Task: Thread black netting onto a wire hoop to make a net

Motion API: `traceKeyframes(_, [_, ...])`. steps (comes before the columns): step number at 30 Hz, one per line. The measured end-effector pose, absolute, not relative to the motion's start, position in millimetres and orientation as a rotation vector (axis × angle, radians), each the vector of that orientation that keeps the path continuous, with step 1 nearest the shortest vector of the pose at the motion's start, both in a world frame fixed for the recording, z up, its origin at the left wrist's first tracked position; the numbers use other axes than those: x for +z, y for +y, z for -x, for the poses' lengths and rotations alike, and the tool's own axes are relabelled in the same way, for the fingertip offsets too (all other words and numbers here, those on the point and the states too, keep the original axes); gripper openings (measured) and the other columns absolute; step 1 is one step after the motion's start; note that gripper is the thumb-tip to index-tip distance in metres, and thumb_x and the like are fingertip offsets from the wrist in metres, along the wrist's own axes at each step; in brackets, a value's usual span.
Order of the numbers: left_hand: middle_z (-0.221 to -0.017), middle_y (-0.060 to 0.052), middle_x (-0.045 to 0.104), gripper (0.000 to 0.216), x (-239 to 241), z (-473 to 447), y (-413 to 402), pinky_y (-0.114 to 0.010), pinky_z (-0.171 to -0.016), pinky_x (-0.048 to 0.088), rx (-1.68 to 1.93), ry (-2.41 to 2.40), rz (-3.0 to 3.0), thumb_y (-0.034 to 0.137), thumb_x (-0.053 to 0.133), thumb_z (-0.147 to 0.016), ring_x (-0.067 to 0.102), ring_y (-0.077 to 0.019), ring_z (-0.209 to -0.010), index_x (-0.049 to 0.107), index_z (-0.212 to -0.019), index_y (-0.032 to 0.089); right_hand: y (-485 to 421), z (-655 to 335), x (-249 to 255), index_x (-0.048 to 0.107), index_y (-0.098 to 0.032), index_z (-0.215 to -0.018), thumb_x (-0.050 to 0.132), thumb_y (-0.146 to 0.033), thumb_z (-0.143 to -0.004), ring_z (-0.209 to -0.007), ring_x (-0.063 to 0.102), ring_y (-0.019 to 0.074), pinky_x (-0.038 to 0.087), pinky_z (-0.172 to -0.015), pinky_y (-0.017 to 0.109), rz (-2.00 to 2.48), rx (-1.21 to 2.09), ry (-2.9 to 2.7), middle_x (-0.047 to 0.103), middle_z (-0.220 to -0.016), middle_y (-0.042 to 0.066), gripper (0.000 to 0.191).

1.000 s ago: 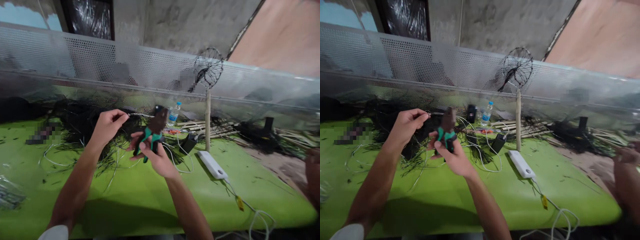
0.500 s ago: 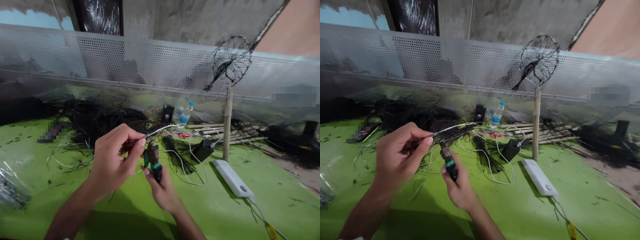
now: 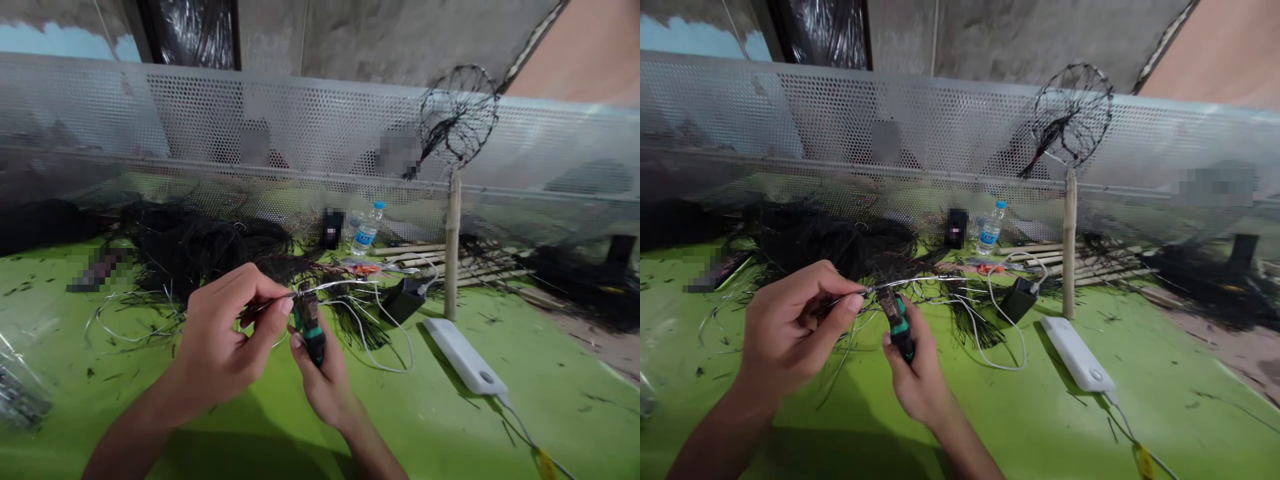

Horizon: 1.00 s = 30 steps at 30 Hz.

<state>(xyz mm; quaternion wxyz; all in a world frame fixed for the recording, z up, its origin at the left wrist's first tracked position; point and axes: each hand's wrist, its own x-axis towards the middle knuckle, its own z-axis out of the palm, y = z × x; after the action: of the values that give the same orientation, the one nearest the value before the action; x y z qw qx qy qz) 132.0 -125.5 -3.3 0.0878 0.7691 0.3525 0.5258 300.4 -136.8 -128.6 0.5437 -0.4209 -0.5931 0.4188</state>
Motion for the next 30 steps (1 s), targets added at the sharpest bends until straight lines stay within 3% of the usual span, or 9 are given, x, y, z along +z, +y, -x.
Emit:
traceKeyframes(8, [-0.072,0.007,0.054,0.009,-0.9,-131.2,-134.9,-0.018,-0.057,0.041,1.560,1.021,-2.334,0.011,0.065,-0.094,0.047,-0.0044,-0.059,0.065,-0.091,0.020,-139.6,-300.9,-133.8,0.051,-0.032,-0.153,0.062,-0.037,-0.100,-0.137,0.059,0.0270,0.042,-0.121,0.046,0.989,0.797,-1.470,0.061,-0.150,0.008,0.054])
traceKeyframes(16, [-0.075,0.002,0.058,0.008,-8.1,-133.6,-133.1,-0.021,-0.056,0.042,1.629,0.839,-2.403,0.009,0.064,-0.094,0.050,-0.0065,-0.062,0.064,-0.096,0.017,-142.5,-305.2,-142.8,0.053,-0.024,-0.150,0.066,-0.035,-0.097,-0.135,0.060,0.0308,0.050,-0.114,0.047,1.040,0.743,-1.446,0.062,-0.147,0.014,0.056])
traceKeyframes(24, [-0.084,-0.003,0.068,0.013,-16.9,-133.7,-133.8,-0.025,-0.060,0.049,1.743,0.772,-2.500,0.006,0.065,-0.093,0.059,-0.0105,-0.069,0.066,-0.101,0.015,-141.5,-312.1,-155.5,0.048,-0.023,-0.154,0.065,-0.030,-0.095,-0.116,0.070,0.0306,0.056,-0.103,0.045,1.069,0.505,-1.544,0.069,-0.137,0.016,0.062])
traceKeyframes(30, [-0.079,-0.002,0.068,0.010,-16.2,-135.8,-134.1,-0.025,-0.056,0.050,1.805,0.727,-2.560,0.008,0.064,-0.093,0.058,-0.0105,-0.064,0.067,-0.100,0.015,-136.9,-315.1,-161.2,0.051,-0.025,-0.148,0.059,-0.024,-0.093,-0.091,0.073,0.0297,0.057,-0.081,0.043,1.095,0.288,-1.627,0.076,-0.113,0.012,0.056])
